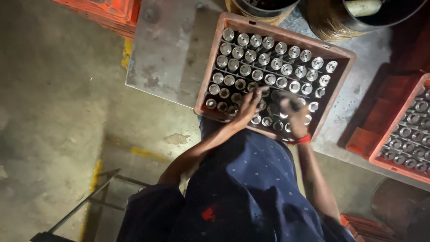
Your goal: The person repeatedly picks small metal caps from two buckets and places them into a red plastic crate with a grid of circular indentations. The person fills the crate by hand, then lifts and moves the crate to another location before continuing to fill it.
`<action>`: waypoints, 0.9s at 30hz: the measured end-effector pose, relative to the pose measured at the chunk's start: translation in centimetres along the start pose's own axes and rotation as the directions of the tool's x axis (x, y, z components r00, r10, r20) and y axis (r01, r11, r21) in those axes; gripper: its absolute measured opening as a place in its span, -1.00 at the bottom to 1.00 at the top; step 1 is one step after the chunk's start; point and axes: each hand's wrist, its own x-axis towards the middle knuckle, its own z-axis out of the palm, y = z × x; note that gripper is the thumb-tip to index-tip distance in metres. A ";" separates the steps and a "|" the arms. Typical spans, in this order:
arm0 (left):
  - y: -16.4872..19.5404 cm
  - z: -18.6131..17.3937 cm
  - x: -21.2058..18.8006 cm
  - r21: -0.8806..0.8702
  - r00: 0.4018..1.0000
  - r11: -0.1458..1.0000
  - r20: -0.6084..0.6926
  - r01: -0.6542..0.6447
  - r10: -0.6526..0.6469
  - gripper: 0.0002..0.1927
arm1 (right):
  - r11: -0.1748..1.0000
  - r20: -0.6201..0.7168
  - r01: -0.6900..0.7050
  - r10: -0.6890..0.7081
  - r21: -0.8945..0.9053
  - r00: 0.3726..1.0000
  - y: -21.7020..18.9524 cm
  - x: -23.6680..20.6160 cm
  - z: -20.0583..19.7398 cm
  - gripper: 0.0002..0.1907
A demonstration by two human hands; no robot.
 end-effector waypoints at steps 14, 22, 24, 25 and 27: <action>0.7 -9.4 -0.5 0.507 0.857 0.760 -0.076 -0.407 0.510 -0.67 | 0.978 0.141 0.198 -0.205 0.058 0.969 -6.5 2.4 13.3 -0.82; 5.3 -13.3 -1.6 -0.541 0.984 0.836 -0.075 0.095 -0.160 -0.69 | 0.964 -0.072 0.216 -0.229 -0.152 0.971 -7.6 9.7 14.7 -0.77; 5.6 -14.0 -1.9 -0.595 0.989 0.799 -0.046 0.087 -0.142 -0.74 | 0.811 -0.022 0.411 -0.461 -0.416 0.887 -7.6 12.0 14.8 -0.79; 5.8 -14.2 -1.9 -0.585 0.994 0.808 -0.032 0.066 -0.104 -0.73 | 0.694 0.015 0.496 -0.573 -0.522 0.819 -7.6 13.1 15.1 -0.82; 6.0 -14.1 -2.1 -0.570 0.999 0.821 -0.009 0.021 -0.032 -0.70 | 0.640 0.059 0.499 -0.580 -0.585 0.813 -7.7 14.6 15.6 -0.85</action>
